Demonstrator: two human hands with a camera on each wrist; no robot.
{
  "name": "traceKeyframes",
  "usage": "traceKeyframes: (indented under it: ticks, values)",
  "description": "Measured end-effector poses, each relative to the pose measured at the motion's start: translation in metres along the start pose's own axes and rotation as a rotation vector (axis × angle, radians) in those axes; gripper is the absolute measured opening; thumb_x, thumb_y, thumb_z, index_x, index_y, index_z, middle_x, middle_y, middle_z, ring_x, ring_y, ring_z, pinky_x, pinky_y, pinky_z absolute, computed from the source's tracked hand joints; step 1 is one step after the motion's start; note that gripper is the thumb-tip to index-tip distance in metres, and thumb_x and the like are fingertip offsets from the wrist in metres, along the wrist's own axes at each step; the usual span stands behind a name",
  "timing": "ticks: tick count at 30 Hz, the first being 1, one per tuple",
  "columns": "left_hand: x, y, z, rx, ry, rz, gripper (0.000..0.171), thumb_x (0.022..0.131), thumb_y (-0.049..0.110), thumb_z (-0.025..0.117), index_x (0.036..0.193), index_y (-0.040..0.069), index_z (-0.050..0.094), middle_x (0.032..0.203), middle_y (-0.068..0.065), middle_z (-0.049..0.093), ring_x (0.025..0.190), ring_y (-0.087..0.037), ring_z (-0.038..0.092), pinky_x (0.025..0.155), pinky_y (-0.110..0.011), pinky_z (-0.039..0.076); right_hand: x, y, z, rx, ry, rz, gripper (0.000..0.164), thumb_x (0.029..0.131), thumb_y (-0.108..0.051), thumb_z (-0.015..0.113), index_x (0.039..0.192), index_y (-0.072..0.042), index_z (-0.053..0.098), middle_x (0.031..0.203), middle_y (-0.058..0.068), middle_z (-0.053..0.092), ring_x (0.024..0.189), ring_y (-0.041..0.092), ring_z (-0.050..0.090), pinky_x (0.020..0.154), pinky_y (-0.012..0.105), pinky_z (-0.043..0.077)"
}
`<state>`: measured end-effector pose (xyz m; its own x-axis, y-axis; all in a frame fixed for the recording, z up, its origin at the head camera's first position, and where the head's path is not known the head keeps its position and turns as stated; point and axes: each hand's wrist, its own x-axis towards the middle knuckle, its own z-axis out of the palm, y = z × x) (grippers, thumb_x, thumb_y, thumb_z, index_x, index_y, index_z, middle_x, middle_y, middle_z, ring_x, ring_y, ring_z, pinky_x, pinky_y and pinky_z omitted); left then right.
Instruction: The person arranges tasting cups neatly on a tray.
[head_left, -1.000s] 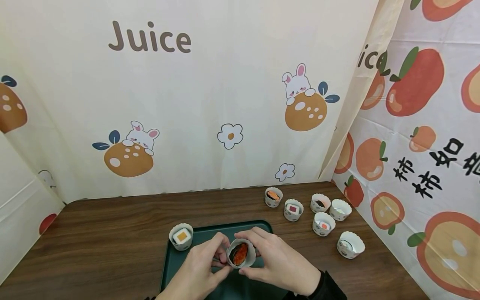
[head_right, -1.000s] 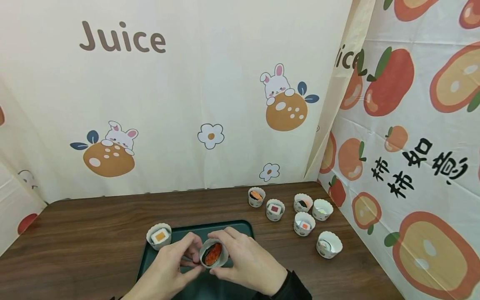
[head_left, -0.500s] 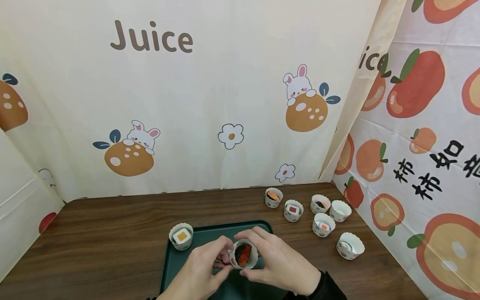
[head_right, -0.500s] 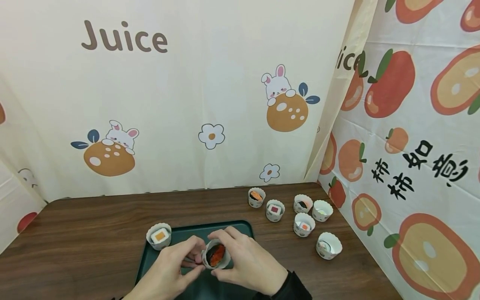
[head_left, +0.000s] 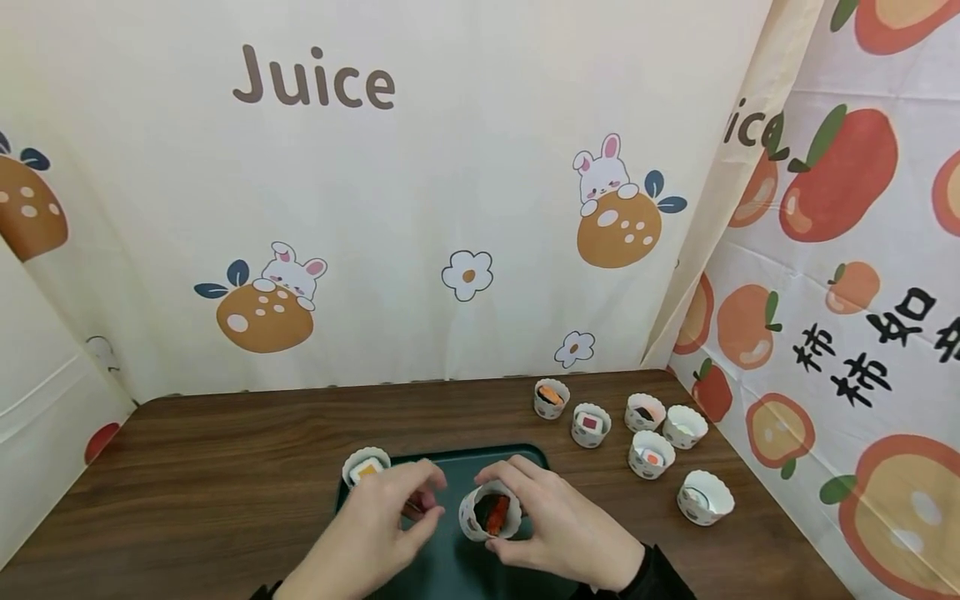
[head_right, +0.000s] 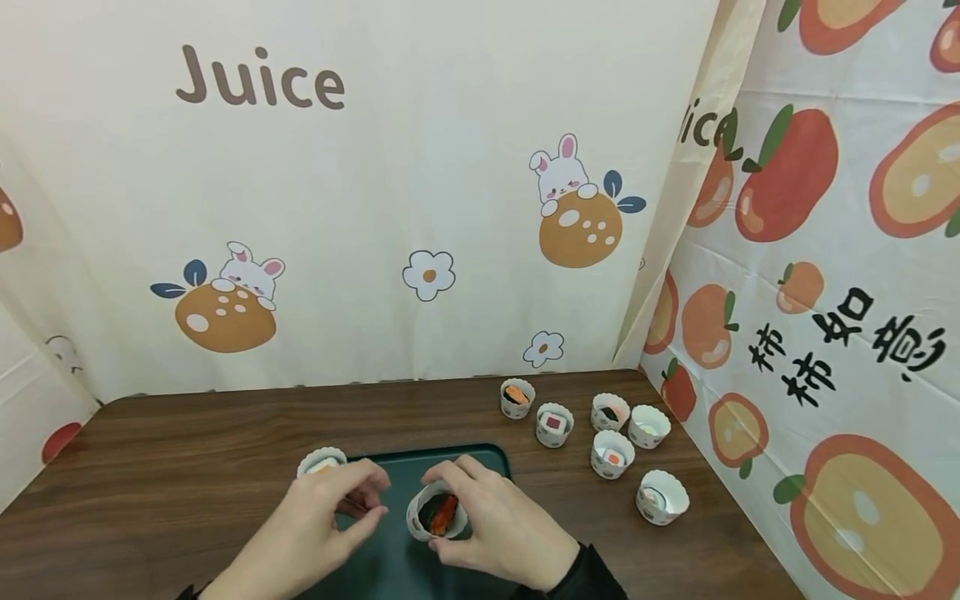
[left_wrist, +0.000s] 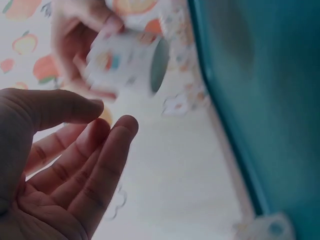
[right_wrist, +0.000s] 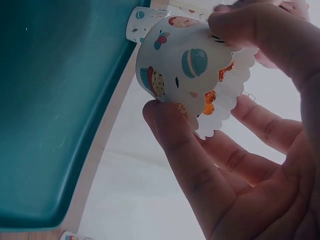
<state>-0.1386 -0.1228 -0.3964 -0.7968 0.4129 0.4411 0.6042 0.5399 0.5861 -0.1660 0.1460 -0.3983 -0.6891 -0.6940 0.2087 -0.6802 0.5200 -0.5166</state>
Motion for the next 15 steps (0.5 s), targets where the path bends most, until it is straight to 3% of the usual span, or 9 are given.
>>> traceKeyframes:
  ticks: [7, 15]
  values:
    - [0.000, 0.004, -0.038, 0.165, 0.128, -0.144, 0.028, 0.087, 0.006, 0.088, 0.103, 0.025, 0.074, 0.085, 0.018, 0.070, 0.073, 0.009, 0.059, 0.065, -0.018, 0.057, 0.006, 0.000, 0.003, -0.026, -0.010, 0.009, 0.052, 0.098, -0.030, 0.080, 0.144, -0.017, 0.059, 0.131, -0.005, 0.065, 0.111, 0.004, 0.063, 0.093, 0.024, 0.057]
    - [-0.003, 0.001, -0.069, 0.270, 0.266, -0.101, 0.031, 0.085, 0.001, 0.087, 0.102, 0.022, 0.074, 0.089, 0.015, 0.071, 0.073, 0.007, 0.058, 0.061, -0.018, 0.055, 0.021, -0.003, 0.005, -0.039, -0.068, 0.026, 0.051, 0.103, -0.035, 0.073, 0.148, -0.027, 0.052, 0.132, -0.006, 0.062, 0.112, 0.006, 0.060, 0.093, 0.023, 0.054]
